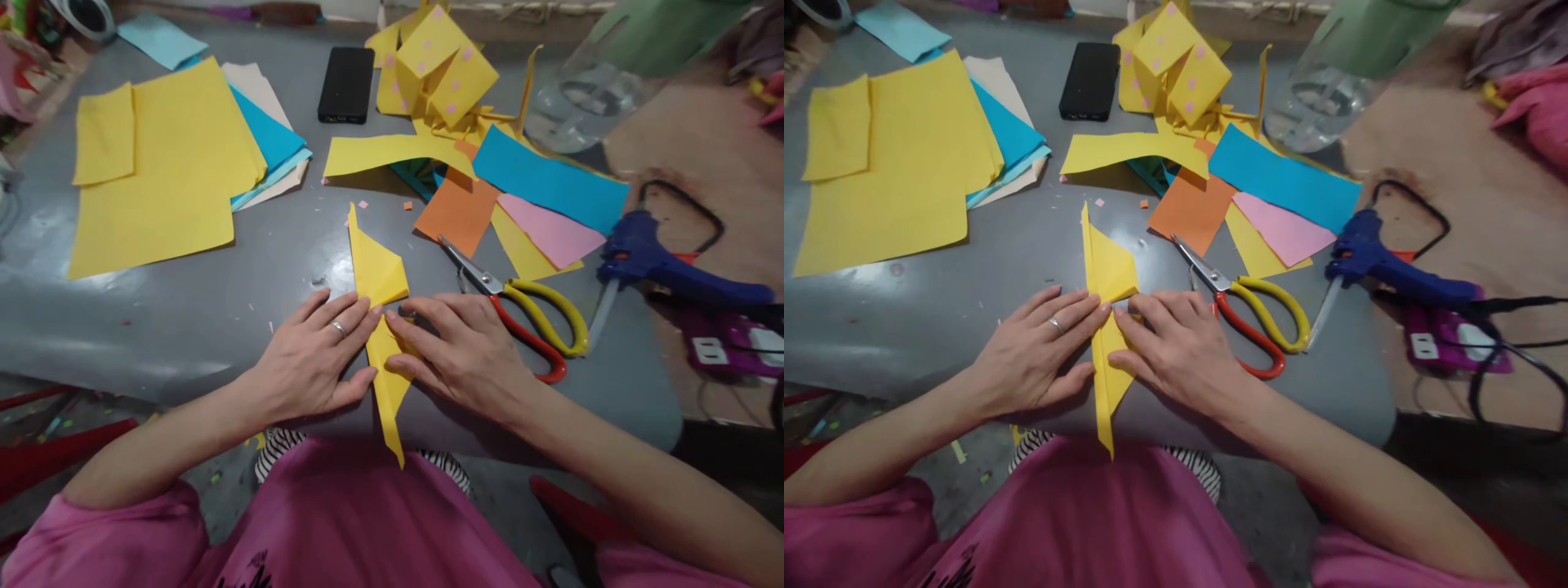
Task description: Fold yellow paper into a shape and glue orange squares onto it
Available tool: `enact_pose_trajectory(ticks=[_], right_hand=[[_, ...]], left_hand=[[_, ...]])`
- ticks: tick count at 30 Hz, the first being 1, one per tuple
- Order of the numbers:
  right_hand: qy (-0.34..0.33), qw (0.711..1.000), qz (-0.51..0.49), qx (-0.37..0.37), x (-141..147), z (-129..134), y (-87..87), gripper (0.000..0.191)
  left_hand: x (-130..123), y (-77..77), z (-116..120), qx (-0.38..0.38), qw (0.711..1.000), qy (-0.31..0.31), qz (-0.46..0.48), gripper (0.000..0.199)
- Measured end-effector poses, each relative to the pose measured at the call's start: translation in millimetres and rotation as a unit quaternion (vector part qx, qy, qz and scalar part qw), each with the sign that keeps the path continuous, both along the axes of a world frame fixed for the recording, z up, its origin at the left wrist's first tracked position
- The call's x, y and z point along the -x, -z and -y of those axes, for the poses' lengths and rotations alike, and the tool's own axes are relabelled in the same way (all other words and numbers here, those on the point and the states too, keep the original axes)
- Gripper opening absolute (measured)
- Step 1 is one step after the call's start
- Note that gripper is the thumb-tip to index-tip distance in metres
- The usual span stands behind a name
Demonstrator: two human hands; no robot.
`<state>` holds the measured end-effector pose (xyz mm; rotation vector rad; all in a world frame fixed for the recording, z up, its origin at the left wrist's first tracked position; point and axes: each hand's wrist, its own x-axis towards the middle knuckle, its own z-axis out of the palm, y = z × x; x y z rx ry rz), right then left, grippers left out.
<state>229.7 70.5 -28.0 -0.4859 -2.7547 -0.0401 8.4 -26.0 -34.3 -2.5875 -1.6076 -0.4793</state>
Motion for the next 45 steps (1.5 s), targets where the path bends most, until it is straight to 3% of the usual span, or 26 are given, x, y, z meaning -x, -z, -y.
enact_pose_trajectory(ticks=[10,27,34,40,45], right_hand=[[0.006,1.000,0.007,0.018,2.1,-7.8,5.1,0.060],[0.030,0.999,0.042,-0.004,0.1,-2.5,5.0,0.069],[0.029,0.996,0.063,-0.057,-4.5,-1.9,2.4,0.064],[0.043,0.994,0.079,-0.066,-13.1,-2.7,-0.7,0.059],[0.049,0.997,0.032,-0.059,-25.9,1.6,-2.4,0.056]], left_hand=[[-3.9,6.6,1.7,-0.050,0.998,0.003,-0.047,0.060],[-13.6,5.4,5.2,-0.020,0.998,-0.035,-0.051,0.060],[-16.2,3.4,4.4,-0.044,0.996,-0.046,-0.060,0.061],[-16.2,2.8,4.3,-0.015,0.997,-0.051,-0.053,0.061],[-13.0,3.9,2.9,-0.006,0.997,-0.057,-0.043,0.060]])
